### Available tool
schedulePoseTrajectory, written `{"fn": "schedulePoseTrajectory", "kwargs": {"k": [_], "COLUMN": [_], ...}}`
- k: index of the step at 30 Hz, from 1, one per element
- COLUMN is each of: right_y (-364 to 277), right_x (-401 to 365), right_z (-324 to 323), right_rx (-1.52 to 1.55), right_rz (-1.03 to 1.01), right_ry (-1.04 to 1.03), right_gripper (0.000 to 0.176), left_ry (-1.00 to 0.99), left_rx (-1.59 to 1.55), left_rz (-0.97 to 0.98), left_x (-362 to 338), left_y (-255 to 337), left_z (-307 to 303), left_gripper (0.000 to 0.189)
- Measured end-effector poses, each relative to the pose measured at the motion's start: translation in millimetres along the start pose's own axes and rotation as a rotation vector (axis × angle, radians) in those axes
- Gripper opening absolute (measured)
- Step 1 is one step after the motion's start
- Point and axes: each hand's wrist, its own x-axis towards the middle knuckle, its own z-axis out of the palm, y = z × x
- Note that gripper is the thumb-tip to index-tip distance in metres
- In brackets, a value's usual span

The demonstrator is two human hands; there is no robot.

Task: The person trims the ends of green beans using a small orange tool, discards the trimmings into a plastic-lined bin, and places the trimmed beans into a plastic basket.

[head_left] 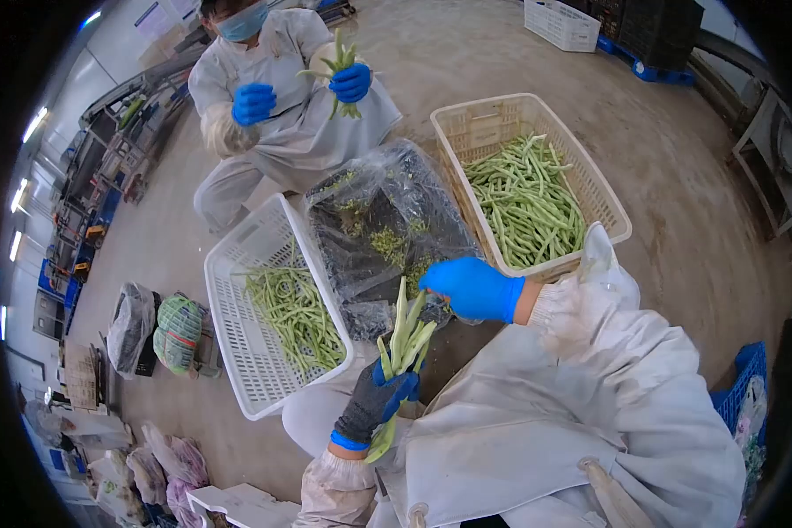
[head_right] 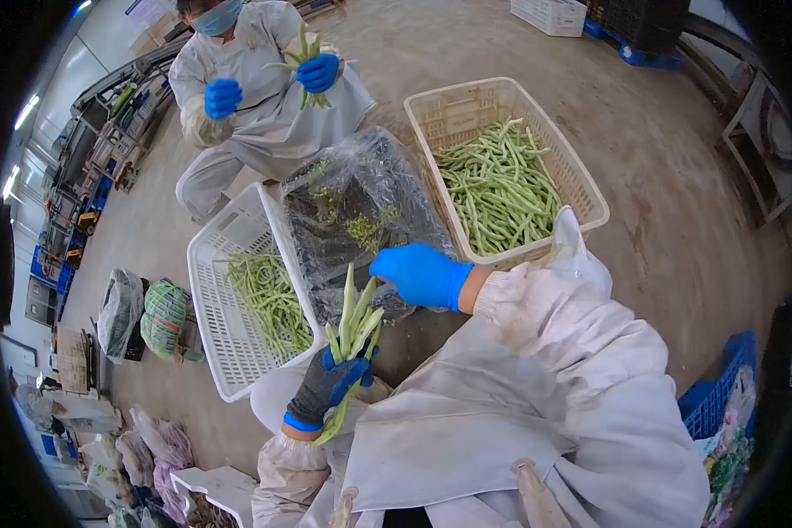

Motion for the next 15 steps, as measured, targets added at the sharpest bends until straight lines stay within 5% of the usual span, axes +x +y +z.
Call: {"fn": "schedulePoseTrajectory", "kwargs": {"k": [2,4,7,11,13,15], "right_y": [2,17,80,87,44,8], "right_x": [3,9,1,5,23,30], "right_z": [24,45,47,11,-26,-44], "right_rx": [0.376,0.557,0.953,1.035,-0.008,0.467], "right_rz": [0.256,0.355,0.78,0.715,0.199,0.031], "right_ry": [0.398,0.492,0.726,0.693,0.771,0.45], "right_gripper": [0.01,0.011,0.015,0.022,0.032,0.039], "left_ry": [0.065,0.076,0.038,0.09,0.076,0.066], "left_rx": [0.109,0.126,0.134,-0.022,-0.042,-0.037], "left_rz": [0.04,0.06,0.072,0.027,0.056,0.032], "left_x": [7,15,5,-6,-2,2], "left_y": [6,10,22,14,13,9], "left_z": [5,8,7,7,7,4], "left_gripper": [0.029,0.026,0.023,0.026,0.025,0.029]}}
